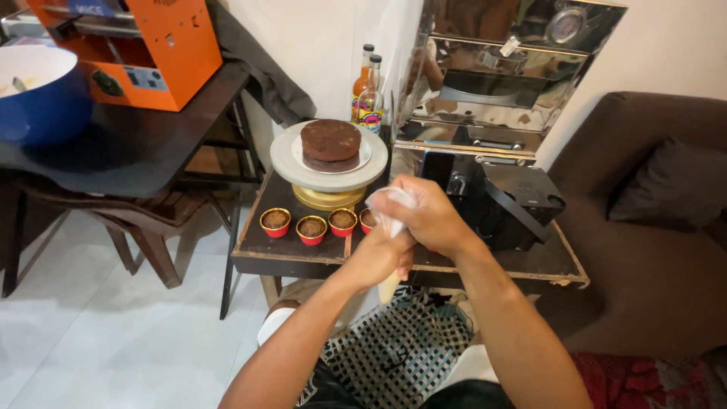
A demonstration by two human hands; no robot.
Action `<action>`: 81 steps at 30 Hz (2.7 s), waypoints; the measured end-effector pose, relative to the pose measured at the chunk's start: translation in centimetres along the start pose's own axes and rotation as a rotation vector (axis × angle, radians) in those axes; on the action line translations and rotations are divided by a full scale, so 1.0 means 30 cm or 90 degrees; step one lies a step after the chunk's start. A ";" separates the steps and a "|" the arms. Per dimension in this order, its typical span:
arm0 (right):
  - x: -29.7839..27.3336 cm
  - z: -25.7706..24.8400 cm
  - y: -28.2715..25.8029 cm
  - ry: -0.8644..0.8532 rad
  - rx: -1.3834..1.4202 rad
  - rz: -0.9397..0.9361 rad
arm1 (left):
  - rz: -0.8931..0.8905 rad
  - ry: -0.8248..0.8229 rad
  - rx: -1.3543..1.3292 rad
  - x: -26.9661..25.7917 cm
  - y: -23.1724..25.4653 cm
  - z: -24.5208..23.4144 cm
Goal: The person fills a piping bag with frosting and then pipes the frosting onto several small cupcakes arranged on a table. The person handles the piping bag and cupcakes to apply the frosting.
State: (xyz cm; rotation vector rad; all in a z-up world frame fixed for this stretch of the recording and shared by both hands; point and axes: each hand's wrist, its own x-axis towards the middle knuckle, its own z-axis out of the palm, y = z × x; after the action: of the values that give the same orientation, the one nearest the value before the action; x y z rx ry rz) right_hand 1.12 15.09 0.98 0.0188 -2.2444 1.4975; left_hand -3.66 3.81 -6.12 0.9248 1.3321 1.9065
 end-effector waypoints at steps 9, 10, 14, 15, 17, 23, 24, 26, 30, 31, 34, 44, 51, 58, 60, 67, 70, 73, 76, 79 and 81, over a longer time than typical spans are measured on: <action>0.002 -0.052 0.008 0.147 -0.268 -0.061 | 0.134 -0.088 0.612 -0.108 0.315 0.021; -0.001 -0.060 0.008 0.128 -0.248 -0.099 | 0.155 -0.115 0.614 -0.080 0.278 -0.023; -0.029 -0.097 0.149 -0.178 0.337 -0.098 | 0.040 -0.108 0.621 -0.081 0.428 0.012; -0.045 -0.082 0.145 -0.264 0.412 -0.111 | 0.113 -0.147 0.577 -0.082 0.455 0.020; -0.071 -0.062 0.171 -0.350 0.489 -0.129 | 0.187 -0.184 0.538 -0.045 0.408 -0.006; -0.124 0.007 0.317 -0.458 0.650 0.182 | 0.293 -0.117 0.645 0.017 0.260 -0.049; -0.112 0.027 0.304 -0.298 0.554 0.189 | 0.287 -0.020 0.620 0.032 0.232 -0.055; -0.106 0.076 0.298 -0.129 0.458 0.200 | 0.274 0.065 0.588 0.063 0.158 -0.066; -0.122 0.096 0.293 0.257 -0.240 0.073 | 0.247 0.163 0.631 0.138 0.087 -0.061; -0.132 0.084 0.287 0.247 -0.220 0.007 | 0.231 0.169 0.654 0.154 0.090 -0.057; -0.152 -0.045 0.193 0.017 0.318 0.191 | 0.289 -0.061 0.585 0.159 0.111 -0.093; -0.143 -0.047 0.396 -0.355 0.129 0.238 | 0.337 -0.062 0.545 0.048 0.005 -0.036; -0.107 -0.060 0.119 -0.036 -0.320 -0.272 | -0.261 0.044 0.707 0.235 0.209 -0.008; 0.062 -0.254 0.034 -0.082 0.153 -0.192 | -0.198 -0.040 -0.006 0.427 0.077 0.025; 0.099 -0.245 0.159 0.001 0.236 -0.177 | -0.174 -0.003 -0.011 0.447 0.004 -0.011; 0.161 -0.211 0.303 0.447 0.199 0.036 | 0.338 0.034 0.544 0.398 -0.072 0.004; 0.161 -0.228 0.358 0.383 0.306 0.072 | 0.381 -0.028 0.590 0.413 -0.057 -0.009; 0.126 -0.276 0.350 0.098 0.538 -0.085 | -0.008 -0.215 0.172 0.408 -0.084 -0.028; 0.100 -0.300 0.381 0.036 0.582 -0.045 | -0.249 -0.339 -0.371 0.408 -0.164 -0.037; 0.120 -0.275 0.307 0.228 0.538 0.026 | -0.172 -0.149 -0.096 0.421 -0.148 -0.013; 0.105 -0.256 0.304 0.337 0.475 0.052 | -0.099 -0.080 0.122 0.382 -0.080 0.019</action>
State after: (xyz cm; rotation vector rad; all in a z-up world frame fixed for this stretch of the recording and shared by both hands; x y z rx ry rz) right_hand -1.31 26.35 -3.44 -0.2167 -1.2172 2.0108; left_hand -9.33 14.06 -6.08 0.9864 1.4837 1.5979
